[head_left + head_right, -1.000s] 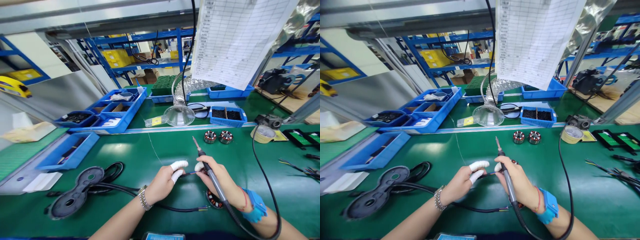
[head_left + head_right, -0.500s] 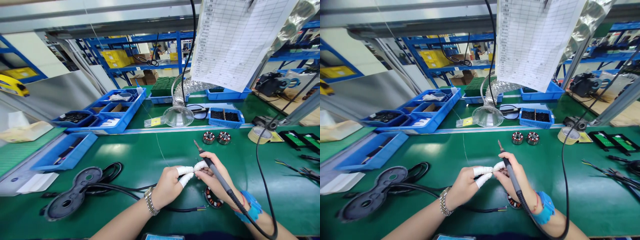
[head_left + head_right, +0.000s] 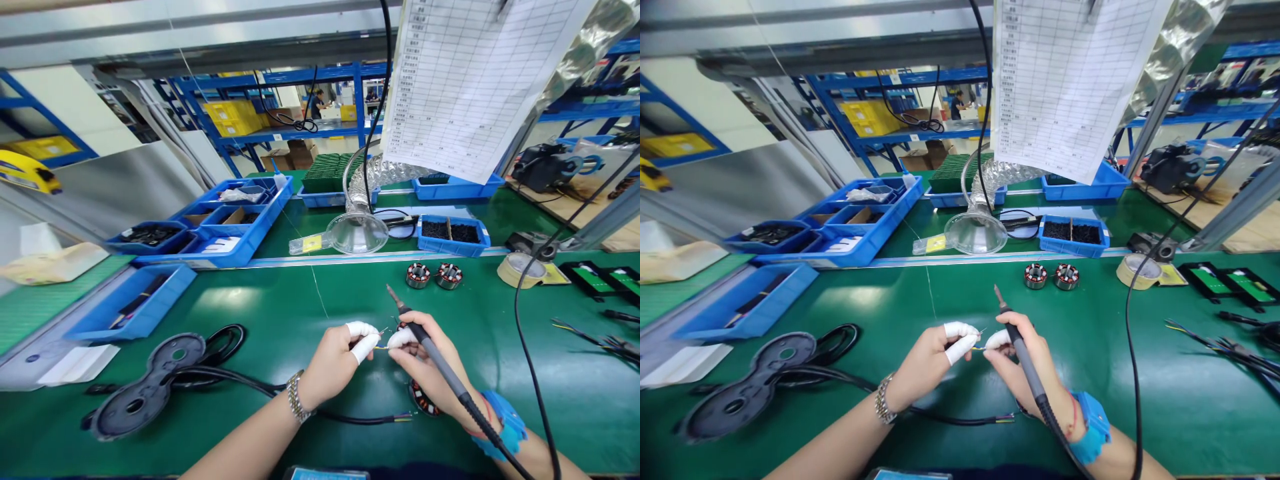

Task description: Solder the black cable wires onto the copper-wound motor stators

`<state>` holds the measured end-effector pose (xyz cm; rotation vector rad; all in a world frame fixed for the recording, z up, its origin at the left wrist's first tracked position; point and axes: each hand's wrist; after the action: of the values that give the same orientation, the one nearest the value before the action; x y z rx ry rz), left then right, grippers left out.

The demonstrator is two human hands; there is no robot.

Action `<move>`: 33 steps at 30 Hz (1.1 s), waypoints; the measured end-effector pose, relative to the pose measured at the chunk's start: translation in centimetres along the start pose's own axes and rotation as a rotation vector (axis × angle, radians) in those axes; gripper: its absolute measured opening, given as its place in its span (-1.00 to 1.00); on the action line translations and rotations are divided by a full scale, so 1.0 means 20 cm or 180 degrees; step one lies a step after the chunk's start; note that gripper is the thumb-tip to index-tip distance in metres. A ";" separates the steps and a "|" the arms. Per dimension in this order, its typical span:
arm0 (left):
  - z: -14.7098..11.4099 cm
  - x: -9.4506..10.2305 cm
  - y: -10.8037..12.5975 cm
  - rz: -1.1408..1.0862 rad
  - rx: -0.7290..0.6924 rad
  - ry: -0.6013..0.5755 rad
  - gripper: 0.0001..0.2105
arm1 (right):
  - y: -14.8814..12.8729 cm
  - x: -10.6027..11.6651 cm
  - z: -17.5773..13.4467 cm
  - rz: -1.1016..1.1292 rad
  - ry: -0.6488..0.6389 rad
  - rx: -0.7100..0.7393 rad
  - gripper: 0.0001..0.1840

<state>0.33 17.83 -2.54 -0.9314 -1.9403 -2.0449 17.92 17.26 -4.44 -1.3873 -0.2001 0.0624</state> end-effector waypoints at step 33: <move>0.33 -0.04 -0.19 -0.0931 0.0605 -0.0223 -0.83 | 0.21 0.27 0.07 -0.1818 -0.0840 0.0770 -0.59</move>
<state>1.03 24.44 -6.45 -0.7220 -2.3816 -1.9436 23.31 20.29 -7.76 -1.0368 -0.7766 -0.2008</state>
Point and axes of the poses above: each hand's wrist, its own z-axis towards the middle knuckle, its own x-axis out of the back of the hand, y = z × x, and after that the axes turned 4 degrees about z, right-handed
